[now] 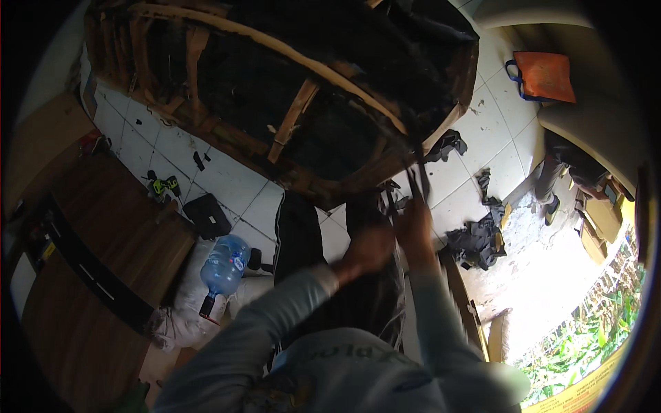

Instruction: The person removes black fabric and wooden slats from the underside of an overturned sofa frame. They use their hands to pull away the material and then use a hammer to strike the wooden frame, likely to loosen or remove components.

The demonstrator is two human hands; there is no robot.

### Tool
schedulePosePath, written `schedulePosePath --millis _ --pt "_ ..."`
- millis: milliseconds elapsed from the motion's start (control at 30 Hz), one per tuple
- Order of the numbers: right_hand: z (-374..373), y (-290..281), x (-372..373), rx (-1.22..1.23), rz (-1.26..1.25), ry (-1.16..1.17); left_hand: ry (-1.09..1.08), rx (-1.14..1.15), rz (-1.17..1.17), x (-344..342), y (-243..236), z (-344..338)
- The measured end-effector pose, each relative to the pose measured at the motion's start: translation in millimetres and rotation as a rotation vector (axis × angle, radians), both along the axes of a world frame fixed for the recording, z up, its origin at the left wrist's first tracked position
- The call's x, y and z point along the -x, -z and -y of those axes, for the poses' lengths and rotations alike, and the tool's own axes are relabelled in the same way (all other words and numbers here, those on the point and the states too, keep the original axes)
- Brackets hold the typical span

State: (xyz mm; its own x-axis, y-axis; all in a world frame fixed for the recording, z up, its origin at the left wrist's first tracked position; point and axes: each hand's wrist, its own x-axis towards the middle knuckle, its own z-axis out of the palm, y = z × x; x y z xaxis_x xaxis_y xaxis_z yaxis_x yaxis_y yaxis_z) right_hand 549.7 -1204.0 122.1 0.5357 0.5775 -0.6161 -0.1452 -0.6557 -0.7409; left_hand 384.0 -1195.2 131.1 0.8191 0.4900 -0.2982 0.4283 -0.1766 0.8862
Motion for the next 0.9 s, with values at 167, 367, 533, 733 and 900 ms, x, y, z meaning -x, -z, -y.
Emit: schedulePosePath --millis 167,367,533,733,900 --pt "203.9 -153.6 -52.5 0.415 -0.280 0.621 0.111 0.591 0.195 -57.7 -91.1 95.4" --pt "267.4 -122.8 -152.0 0.760 0.581 -0.391 -0.779 0.296 -0.246 -144.5 23.6 -75.9" --pt "219.9 -48.8 -122.1 0.834 0.681 -0.441 -0.727 0.537 -0.630 -149.3 66.7 -196.6" --pt "53.1 14.6 -48.7 0.281 0.225 -0.334 -0.363 0.095 -0.391 -99.1 151.2 -175.4" --pt "-74.6 72.8 -23.8 0.095 -0.646 0.392 -0.276 0.033 -0.540 -115.7 106.8 -192.6"
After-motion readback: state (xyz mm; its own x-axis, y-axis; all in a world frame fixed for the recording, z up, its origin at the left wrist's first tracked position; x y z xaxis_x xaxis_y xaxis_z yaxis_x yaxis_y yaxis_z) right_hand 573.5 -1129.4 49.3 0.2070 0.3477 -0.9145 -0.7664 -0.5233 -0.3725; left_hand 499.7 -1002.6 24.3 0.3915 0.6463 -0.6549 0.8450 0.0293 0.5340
